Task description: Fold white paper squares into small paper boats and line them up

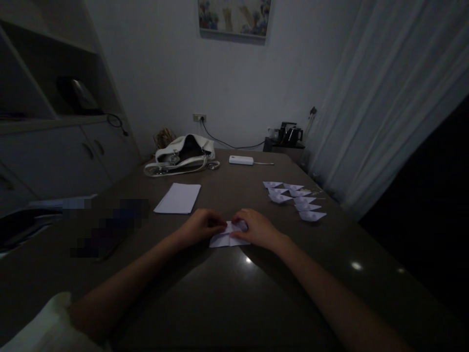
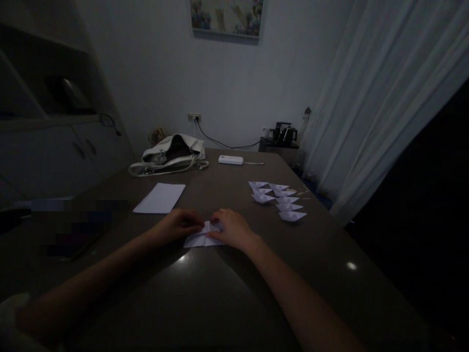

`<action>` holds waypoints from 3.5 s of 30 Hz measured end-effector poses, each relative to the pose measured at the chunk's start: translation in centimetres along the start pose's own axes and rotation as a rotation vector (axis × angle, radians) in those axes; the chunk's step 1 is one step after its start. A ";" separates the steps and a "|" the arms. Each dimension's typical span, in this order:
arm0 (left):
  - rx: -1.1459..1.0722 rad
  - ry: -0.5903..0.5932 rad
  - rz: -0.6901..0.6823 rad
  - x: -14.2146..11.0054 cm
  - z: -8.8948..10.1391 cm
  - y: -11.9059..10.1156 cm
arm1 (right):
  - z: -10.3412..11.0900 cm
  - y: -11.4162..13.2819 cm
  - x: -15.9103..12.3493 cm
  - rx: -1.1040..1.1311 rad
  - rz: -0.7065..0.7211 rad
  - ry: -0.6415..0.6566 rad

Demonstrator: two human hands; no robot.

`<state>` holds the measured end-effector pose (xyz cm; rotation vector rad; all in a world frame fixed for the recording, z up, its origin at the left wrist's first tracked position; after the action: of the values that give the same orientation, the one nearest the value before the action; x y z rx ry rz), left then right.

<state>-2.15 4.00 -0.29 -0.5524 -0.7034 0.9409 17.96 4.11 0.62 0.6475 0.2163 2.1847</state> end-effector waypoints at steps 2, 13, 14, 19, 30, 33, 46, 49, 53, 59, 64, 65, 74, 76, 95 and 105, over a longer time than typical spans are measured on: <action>0.006 -0.025 0.037 0.0 -0.1 0.2 | -0.1 -0.1 0.0 0.007 0.002 -0.004; 0.247 -0.015 -0.068 -0.4 0.2 -1.5 | -0.3 -0.3 -0.1 -0.005 0.028 -0.009; 0.264 -0.007 -0.104 -0.5 0.2 -1.7 | -0.3 -0.2 -0.1 -0.010 0.030 -0.007; 0.292 0.005 -0.165 -0.5 0.0 -1.9 | -0.2 -0.2 0.0 -0.024 0.039 0.023; 0.255 0.062 -0.248 -0.8 0.1 -2.0 | -0.1 -0.1 0.0 0.017 0.025 0.019; 0.246 0.085 -0.263 -0.7 0.2 -2.1 | 0.0 -0.1 0.0 0.009 0.040 0.029; 0.226 0.128 -0.264 -0.8 0.5 -2.2 | 0.3 -0.4 -0.1 0.010 0.066 0.059; 0.206 0.122 -0.266 -0.8 0.5 -2.4 | 0.3 -0.3 -0.1 -0.006 0.064 0.059; 0.202 0.123 -0.255 -0.8 0.6 -2.6 | 0.3 -0.2 -0.1 -0.027 0.064 0.056; 0.214 0.128 -0.253 -0.7 0.5 -2.5 | 0.3 -0.1 -0.1 -0.077 0.089 0.052; 0.198 0.120 -0.260 -0.7 0.4 -2.2 | 0.3 0.3 -0.1 -0.111 0.088 0.048; 0.195 0.118 -0.263 -0.7 0.4 -2.2 | 0.3 0.4 0.0 -0.114 0.083 0.042; 0.190 0.104 -0.277 -0.8 0.5 -2.4 | -0.7 0.9 0.2 -0.156 0.002 -0.039; 0.200 0.103 -0.281 -0.7 0.5 -2.3 | -0.7 1.0 0.2 -0.176 -0.007 -0.042; 0.349 0.197 -0.298 0.3 1.4 0.0 | -0.6 0.9 0.1 -0.193 -0.052 0.003; 0.400 0.213 -0.235 0.1 1.7 -0.2 | -0.7 1.5 0.1 -0.123 -0.011 -0.019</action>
<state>-3.29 4.21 1.02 -0.2046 -0.3636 0.7615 16.48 3.26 0.62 0.5965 0.0750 2.1618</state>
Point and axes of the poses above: each hand's wrist, its own x-axis towards the middle knuckle, its own z-axis out of the back of the hand, y = z × x, the point moved 1 cm from there along x, towards the middle knuckle, and after that the axes turned 11 degrees about -y, right-handed, at the moved point
